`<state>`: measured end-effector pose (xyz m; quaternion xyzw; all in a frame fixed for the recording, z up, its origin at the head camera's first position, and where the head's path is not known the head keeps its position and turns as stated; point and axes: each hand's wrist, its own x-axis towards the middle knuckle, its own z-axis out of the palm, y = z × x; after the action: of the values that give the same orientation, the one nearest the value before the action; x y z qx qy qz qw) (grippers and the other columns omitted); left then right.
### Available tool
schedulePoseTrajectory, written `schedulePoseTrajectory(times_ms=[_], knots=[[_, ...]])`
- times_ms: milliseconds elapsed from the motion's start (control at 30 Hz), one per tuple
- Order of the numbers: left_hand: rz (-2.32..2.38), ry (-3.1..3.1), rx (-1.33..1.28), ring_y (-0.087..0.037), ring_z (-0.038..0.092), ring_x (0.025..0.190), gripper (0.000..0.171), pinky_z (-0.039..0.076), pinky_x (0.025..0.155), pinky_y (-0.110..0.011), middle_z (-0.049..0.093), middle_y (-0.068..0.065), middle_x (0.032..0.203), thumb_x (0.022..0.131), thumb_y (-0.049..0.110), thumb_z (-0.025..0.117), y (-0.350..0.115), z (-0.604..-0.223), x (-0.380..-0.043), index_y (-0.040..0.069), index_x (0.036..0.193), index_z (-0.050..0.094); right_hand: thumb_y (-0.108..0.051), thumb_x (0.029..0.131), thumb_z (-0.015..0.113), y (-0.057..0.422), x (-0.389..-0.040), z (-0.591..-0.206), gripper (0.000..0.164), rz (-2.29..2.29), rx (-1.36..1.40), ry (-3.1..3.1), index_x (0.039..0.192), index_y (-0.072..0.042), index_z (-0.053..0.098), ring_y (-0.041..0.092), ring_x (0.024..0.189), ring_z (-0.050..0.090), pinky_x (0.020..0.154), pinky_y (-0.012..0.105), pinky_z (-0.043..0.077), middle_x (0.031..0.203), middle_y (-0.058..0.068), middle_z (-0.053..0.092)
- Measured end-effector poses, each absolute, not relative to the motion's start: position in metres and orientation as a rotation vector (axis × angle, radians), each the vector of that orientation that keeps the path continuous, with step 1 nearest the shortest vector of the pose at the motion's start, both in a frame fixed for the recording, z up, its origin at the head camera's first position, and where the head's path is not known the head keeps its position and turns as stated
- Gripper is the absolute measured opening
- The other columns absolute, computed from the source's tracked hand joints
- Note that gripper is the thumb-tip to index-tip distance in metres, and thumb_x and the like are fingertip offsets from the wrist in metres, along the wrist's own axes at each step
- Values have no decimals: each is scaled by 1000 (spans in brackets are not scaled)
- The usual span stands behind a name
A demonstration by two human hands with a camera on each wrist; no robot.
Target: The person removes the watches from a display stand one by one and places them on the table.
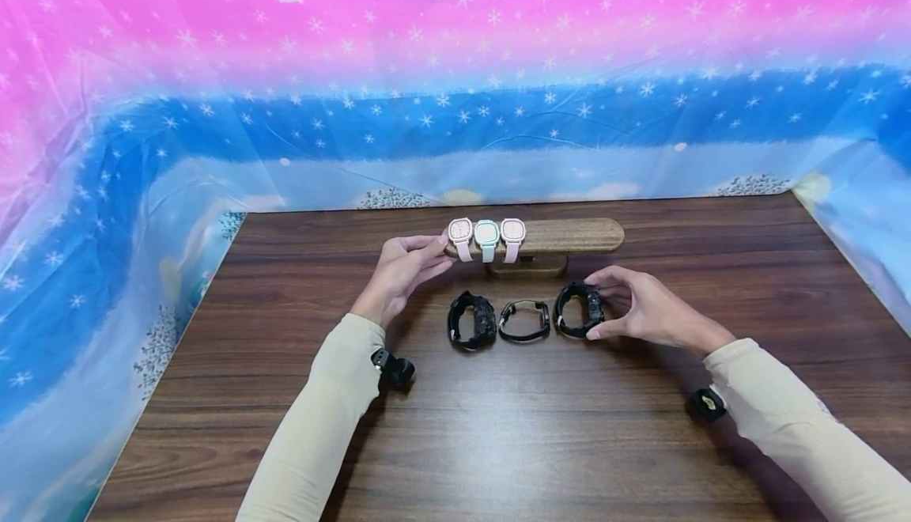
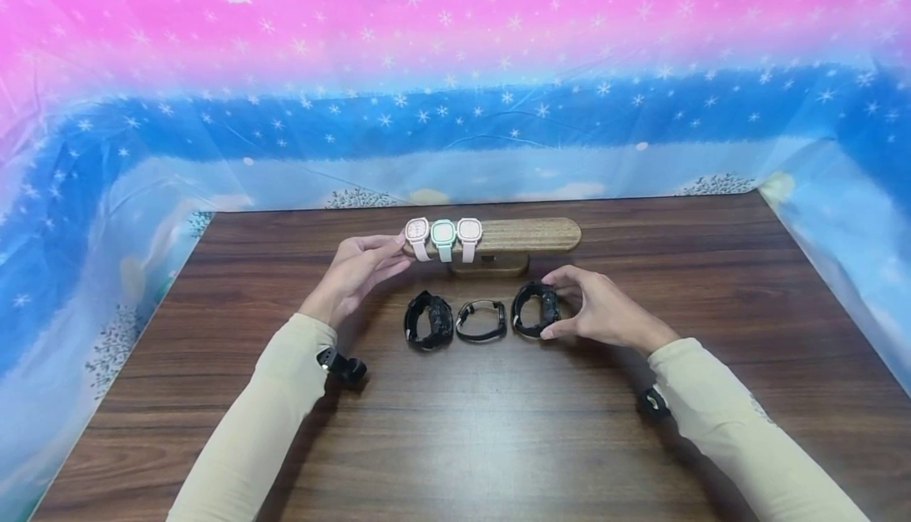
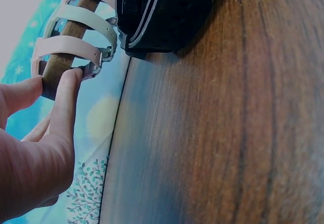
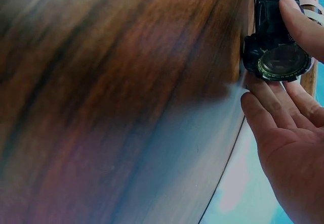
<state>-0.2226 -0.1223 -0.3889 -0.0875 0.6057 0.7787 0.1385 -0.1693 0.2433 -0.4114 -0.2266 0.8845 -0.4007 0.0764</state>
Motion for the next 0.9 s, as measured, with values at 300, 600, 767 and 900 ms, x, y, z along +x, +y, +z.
schedulePoseTrajectory(times_ms=[300,600,767,900], knots=[[2256,1754,-250,-21,72,95,37,58,90,-29,64,-24,123,100,4,63,-122,-389,-222,-10,133,57,-32,71,94,250,-170,-404,79,-1189,-661,2654,134,0,58,35,122,61,102,53,49,132,17,64],[2245,1743,-232,-25,71,101,37,58,91,-30,62,-25,127,100,4,63,-119,-391,-223,-10,133,57,-29,81,88,269,-172,-400,73,-1246,-524,2669,137,4,54,38,117,64,95,45,56,132,22,63],[2236,1762,-225,-27,70,104,38,58,91,-29,62,-25,128,100,6,63,-121,-389,-223,-10,134,56,-22,87,83,276,-180,-395,67,-1393,-432,2613,138,7,51,38,114,66,85,24,58,131,26,62],[2237,1760,-234,-27,70,105,38,58,91,-29,62,-24,127,101,6,63,-123,-390,-223,-10,134,56,-29,90,80,279,-187,-391,62,-1391,-376,2676,136,4,54,21,105,71,80,18,57,131,23,63]])
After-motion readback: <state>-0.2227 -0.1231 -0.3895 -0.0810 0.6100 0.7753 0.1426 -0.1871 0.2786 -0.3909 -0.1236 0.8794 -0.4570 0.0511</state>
